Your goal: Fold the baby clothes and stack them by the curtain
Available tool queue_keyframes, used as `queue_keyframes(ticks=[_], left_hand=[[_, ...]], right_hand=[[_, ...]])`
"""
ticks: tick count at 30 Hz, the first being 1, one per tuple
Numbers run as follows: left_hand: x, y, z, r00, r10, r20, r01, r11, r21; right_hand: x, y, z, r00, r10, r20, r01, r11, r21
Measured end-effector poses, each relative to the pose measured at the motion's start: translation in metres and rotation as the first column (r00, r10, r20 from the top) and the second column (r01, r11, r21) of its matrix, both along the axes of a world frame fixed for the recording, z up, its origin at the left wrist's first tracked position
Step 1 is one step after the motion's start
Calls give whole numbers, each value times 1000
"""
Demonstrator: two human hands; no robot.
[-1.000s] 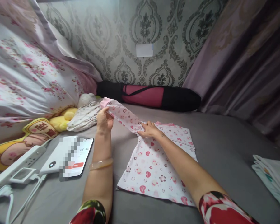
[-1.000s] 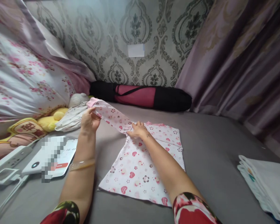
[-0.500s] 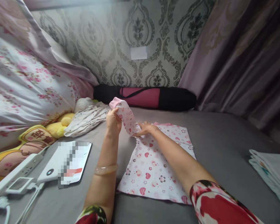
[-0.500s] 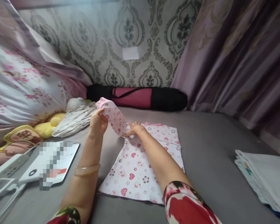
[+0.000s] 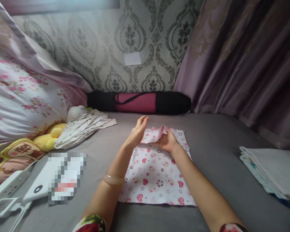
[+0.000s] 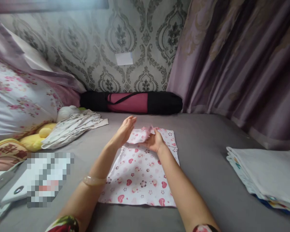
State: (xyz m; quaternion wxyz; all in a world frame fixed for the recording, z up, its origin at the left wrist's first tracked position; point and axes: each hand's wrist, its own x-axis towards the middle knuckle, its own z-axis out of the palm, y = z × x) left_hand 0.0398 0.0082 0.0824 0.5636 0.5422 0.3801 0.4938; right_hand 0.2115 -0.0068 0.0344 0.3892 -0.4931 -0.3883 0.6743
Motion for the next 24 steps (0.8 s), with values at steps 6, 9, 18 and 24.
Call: queue_keyframes(ticks=[6,9,18,24], left_hand=[[-37,15,5,964,149,222,-129,987,-100],[-53,23,1,956,208,208,-184,975,-126],[-77,30,-18,952,298,-63,-305,936,-174],[-69,30,-26,962,247,-119,-255,966,-51]], right_hand=[[19,4,-8,990,-27,136,24,999,28],[25,3,-5,996,-64,-70,64,998,9],[27,-1,13,920,-290,-263,315,948,56],[49,-1,33,879,-393,-269,446,878,174]])
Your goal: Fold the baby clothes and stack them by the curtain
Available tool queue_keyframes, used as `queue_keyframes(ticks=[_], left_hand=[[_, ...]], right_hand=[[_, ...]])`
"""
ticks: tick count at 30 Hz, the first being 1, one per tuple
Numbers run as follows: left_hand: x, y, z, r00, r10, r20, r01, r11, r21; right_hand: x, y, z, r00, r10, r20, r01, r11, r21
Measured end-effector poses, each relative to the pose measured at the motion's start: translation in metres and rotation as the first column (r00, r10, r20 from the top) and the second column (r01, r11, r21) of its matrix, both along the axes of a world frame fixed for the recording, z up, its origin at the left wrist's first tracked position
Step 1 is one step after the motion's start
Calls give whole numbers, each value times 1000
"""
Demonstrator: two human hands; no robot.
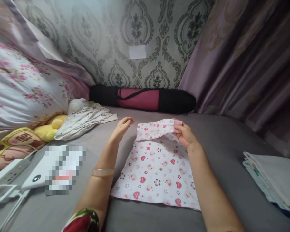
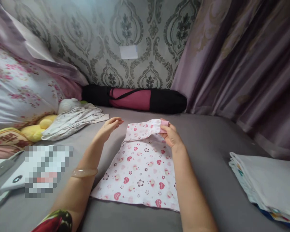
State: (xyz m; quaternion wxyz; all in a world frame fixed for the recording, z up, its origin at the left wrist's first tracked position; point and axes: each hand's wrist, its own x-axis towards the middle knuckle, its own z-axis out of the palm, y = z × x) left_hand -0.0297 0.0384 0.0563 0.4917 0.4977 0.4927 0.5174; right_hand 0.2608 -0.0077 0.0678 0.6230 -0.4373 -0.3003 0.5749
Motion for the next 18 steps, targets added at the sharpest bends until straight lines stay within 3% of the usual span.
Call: queue_keyframes(ticks=[5,10,15,18], left_hand=[[13,1,-7,994,15,-108,-12,999,34],[20,1,-15,980,-51,-191,70,993,98],[25,-2,-23,878,-83,-472,171,974,147],[28,-3,-31,828,-148,-540,276,947,164]], right_hand=[[13,-1,0,1000,-19,20,19,1000,-1],[19,0,-4,999,-21,47,24,998,-66],[26,-2,-8,989,-16,149,38,989,-146],[30,0,-13,973,-8,229,49,983,-176]])
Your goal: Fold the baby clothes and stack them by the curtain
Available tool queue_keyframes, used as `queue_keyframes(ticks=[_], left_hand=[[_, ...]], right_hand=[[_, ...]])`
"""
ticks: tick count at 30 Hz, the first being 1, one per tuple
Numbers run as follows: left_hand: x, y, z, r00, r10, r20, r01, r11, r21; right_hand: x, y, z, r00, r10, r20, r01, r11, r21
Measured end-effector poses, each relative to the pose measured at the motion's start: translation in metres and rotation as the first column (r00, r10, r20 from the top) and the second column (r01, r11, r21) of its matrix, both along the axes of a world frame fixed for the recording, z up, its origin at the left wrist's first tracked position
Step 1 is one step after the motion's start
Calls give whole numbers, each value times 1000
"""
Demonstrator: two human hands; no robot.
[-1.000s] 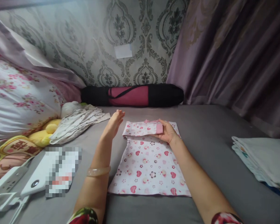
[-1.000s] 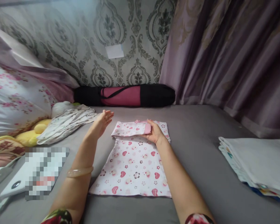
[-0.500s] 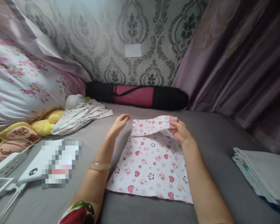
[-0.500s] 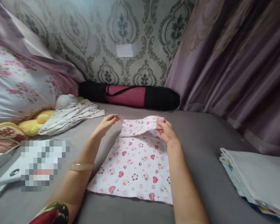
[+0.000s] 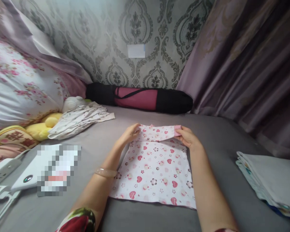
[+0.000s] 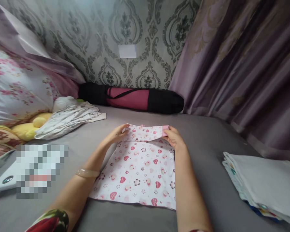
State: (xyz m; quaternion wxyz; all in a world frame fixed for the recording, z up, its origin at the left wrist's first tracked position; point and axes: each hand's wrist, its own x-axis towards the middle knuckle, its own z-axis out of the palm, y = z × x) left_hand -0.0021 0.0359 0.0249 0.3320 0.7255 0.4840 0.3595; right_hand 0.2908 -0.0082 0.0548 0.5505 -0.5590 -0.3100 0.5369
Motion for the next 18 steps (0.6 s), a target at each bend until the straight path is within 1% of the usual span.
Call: queue_keyframes(ticks=[3,7,9,11,14,15,17,18], left_hand=[[0,3,-13,994,-90,-56,91,996,22],[-3,8,-29,973,-131,-190,131,991,-13],[-6,10,-34,964,-146,-222,143,989,-30],[-10,12,-36,956,-152,-250,146,988,-42],[-14,14,-37,944,-165,-286,158,986,-49],[-15,14,-37,941,-169,-294,162,986,-49],[-18,13,-37,938,-176,-300,170,984,-45],[-19,12,-38,938,-177,-297,172,984,-42]], right_hand=[[5,2,-7,998,-20,64,22,999,-27],[15,4,-19,989,-40,144,48,998,-50],[20,4,-25,971,-30,236,46,997,-65],[25,5,-31,916,-10,400,48,995,-83],[31,8,-38,784,14,620,72,991,-113],[33,9,-40,751,15,660,84,989,-119],[33,11,-43,713,10,702,106,987,-121],[33,11,-44,673,12,739,114,986,-121]])
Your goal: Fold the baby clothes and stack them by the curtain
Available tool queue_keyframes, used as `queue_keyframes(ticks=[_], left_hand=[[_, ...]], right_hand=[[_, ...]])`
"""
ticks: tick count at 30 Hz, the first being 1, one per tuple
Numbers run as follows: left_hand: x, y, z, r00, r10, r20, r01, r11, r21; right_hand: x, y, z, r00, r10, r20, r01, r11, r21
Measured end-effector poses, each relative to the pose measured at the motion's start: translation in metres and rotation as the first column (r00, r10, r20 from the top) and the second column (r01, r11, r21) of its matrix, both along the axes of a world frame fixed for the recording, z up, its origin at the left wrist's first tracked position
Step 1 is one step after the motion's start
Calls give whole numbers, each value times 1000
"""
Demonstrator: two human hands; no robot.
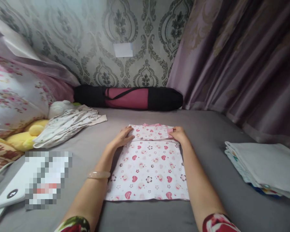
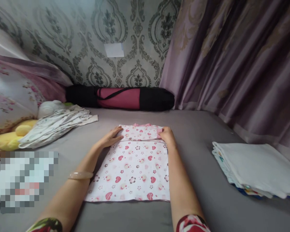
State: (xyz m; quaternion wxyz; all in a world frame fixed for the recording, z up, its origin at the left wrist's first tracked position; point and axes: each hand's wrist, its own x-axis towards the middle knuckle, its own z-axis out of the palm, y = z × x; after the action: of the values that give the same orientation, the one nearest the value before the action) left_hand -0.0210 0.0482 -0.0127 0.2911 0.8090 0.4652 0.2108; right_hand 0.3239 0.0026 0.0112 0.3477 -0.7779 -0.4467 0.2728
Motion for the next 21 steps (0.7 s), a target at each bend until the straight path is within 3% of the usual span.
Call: queue_keyframes(ticks=[5,14,21], left_hand=[[-2,-5,0,999,-21,-32,22,999,26],[1,-3,2,947,-29,-321,60,995,85],[2,-1,1,883,7,-469,39,995,87]], right_hand=[[-3,-4,-4,937,52,345,-32,998,-63],[11,1,-21,972,9,236,7,998,-67],[9,-7,-16,966,64,249,-55,998,-43]])
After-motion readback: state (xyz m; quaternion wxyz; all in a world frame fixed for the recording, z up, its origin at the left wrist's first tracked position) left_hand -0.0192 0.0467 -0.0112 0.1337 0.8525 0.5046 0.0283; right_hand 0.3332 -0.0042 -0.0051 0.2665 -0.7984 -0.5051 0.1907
